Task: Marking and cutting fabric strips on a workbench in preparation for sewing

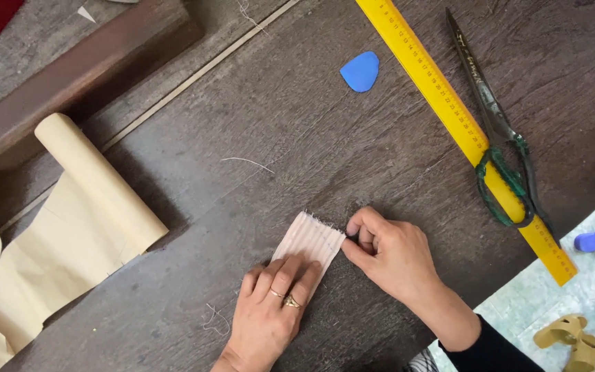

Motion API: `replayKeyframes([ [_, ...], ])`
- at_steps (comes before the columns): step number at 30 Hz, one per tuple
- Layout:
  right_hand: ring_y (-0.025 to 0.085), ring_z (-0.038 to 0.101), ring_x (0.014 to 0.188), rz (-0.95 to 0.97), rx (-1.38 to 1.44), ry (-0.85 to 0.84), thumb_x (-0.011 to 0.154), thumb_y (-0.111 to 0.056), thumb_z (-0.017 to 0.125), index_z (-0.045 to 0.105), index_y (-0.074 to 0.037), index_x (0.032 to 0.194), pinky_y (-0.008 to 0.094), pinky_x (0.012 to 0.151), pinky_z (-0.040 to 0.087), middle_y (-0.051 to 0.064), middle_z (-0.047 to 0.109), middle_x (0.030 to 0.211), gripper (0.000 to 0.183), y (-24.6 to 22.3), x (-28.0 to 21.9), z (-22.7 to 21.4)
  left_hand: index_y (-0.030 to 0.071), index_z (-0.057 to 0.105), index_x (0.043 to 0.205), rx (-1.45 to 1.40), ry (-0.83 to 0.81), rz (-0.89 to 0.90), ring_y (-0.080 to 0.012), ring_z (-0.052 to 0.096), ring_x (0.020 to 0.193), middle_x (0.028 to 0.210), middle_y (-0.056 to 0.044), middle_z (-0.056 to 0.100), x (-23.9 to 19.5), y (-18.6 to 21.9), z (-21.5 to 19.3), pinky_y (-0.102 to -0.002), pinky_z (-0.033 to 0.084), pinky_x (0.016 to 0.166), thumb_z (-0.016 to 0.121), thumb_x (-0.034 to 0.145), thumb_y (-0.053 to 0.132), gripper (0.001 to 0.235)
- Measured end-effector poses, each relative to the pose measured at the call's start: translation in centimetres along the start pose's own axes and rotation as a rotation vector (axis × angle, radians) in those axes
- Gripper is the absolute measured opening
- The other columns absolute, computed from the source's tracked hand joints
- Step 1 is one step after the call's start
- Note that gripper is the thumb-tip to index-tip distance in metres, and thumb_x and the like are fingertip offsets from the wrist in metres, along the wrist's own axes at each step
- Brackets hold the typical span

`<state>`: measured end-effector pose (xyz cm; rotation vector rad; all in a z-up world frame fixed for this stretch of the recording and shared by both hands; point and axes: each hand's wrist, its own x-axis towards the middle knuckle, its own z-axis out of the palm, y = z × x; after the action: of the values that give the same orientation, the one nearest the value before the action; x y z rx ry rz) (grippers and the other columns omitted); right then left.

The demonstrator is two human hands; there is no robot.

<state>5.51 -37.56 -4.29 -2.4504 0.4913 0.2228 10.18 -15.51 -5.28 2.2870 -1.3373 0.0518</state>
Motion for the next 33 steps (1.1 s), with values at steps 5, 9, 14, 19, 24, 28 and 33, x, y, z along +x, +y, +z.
replayKeyframes([
  [5,0.012,0.052,0.041,0.04,-0.013,-0.007,0.075,-0.027,0.073,0.054,-0.022,0.081,0.036,0.045,0.046,-0.011,0.051,0.05,0.021,-0.2,0.0,0.0,0.013,0.059,0.124,-0.012,0.012,-0.011,-0.0219,0.058,0.104,0.123,-0.008,0.058,-0.4,0.2,-0.4,-0.037,0.043,0.087,0.04,0.099,0.011,0.031],
  [9,0.013,0.055,0.042,0.065,-0.029,-0.007,0.074,-0.029,0.073,0.054,-0.023,0.081,0.038,0.045,0.047,-0.012,0.052,0.051,0.021,-0.3,0.0,0.0,0.017,0.062,0.122,0.041,0.042,-0.015,-0.019,0.06,0.104,0.123,-0.004,0.057,-1.6,0.3,-0.4,-0.033,0.043,0.085,0.037,0.099,0.011,0.034],
  [14,0.012,0.052,0.041,0.067,-0.025,-0.006,0.074,-0.028,0.073,0.055,-0.023,0.08,0.037,0.047,0.046,-0.012,0.05,0.05,0.02,-0.3,0.0,0.0,0.016,0.06,0.123,0.035,0.065,-0.027,-0.0188,0.06,0.107,0.123,-0.004,0.061,-3.2,0.4,-0.9,-0.031,0.042,0.085,0.038,0.101,0.018,0.03],
  [19,0.01,0.05,0.041,0.067,-0.026,-0.004,0.074,-0.029,0.073,0.054,-0.023,0.079,0.035,0.046,0.046,-0.012,0.049,0.05,0.02,-0.3,0.0,0.1,0.021,0.063,0.116,0.085,0.063,-0.054,-0.0159,0.063,0.103,0.12,-0.001,0.062,-4.8,0.7,-0.9,-0.03,0.043,0.082,0.036,0.101,0.017,0.031],
  [24,0.009,0.05,0.04,0.068,-0.027,-0.01,0.075,-0.029,0.074,0.055,-0.023,0.079,0.035,0.047,0.048,-0.013,0.05,0.05,0.02,-0.4,0.1,-0.1,0.021,0.063,0.117,0.064,0.087,-0.044,-0.0161,0.063,0.101,0.119,-0.001,0.063,-4.8,0.6,-1.1,-0.029,0.044,0.082,0.046,0.099,0.019,0.025],
  [28,0.012,0.053,0.041,0.033,-0.017,0.008,0.074,-0.028,0.073,0.055,-0.022,0.08,0.036,0.047,0.045,-0.011,0.051,0.05,0.02,-0.2,0.0,0.0,0.015,0.059,0.125,-0.006,0.059,-0.056,-0.0185,0.059,0.108,0.125,-0.004,0.059,-2.5,0.6,-1.7,-0.031,0.042,0.089,0.045,0.1,0.02,0.029],
  [33,0.009,0.05,0.041,0.016,0.063,-0.035,0.075,-0.025,0.073,0.056,-0.021,0.083,0.032,0.051,0.044,-0.012,0.052,0.053,0.019,0.4,0.2,-0.1,0.012,0.055,0.128,-0.021,-0.004,-0.056,-0.0256,0.055,0.115,0.13,-0.008,0.056,0.2,0.5,-1.5,-0.038,0.041,0.093,0.048,0.099,0.017,0.03],
])
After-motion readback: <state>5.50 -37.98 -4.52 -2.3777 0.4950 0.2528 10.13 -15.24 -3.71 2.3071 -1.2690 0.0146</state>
